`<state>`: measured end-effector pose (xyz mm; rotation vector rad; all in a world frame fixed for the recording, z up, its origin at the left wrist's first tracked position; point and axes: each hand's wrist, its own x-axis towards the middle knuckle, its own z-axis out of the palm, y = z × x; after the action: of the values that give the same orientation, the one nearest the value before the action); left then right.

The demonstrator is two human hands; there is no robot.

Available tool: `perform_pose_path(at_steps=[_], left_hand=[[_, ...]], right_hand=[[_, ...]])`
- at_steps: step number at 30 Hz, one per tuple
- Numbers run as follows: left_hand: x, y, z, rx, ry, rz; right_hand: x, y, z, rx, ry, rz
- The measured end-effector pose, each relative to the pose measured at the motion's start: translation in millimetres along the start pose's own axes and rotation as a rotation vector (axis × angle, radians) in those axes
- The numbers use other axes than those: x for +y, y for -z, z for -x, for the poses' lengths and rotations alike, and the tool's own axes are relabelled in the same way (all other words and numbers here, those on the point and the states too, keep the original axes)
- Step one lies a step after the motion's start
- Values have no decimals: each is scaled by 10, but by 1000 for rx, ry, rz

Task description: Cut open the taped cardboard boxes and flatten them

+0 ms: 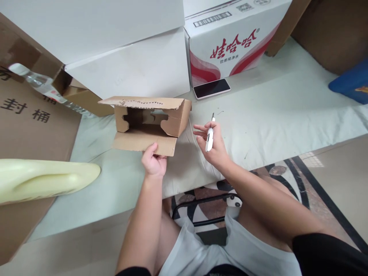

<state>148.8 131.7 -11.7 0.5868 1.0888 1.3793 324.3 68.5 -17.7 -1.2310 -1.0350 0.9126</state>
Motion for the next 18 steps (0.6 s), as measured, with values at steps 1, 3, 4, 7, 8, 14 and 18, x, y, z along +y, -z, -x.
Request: perform_pose_path(at_steps=[1,3,4,7,8,14,18], left_hand=[[-40,0,9,22,-31,2],[-149,0,50,29,-109,-24],[-210,2,81,3,-148,-68],[-378,35,184,-180,-223,-347],[-421,56,213,-229,-265,-445],[-665,236,307,-501,-639,-803],[-844,313,361,-530,-854,-1020]], right_hand=[[-12,0,5,-10,0,1],[-33,-7,16,-29,-1,6],[-40,-11,20,-35,1,6],[-41,-19,14,-33,16,2],[-33,-18,8,-20,13,8],[49,-22,-28,115,-121,93],[84,-42,-50,243,-124,137]])
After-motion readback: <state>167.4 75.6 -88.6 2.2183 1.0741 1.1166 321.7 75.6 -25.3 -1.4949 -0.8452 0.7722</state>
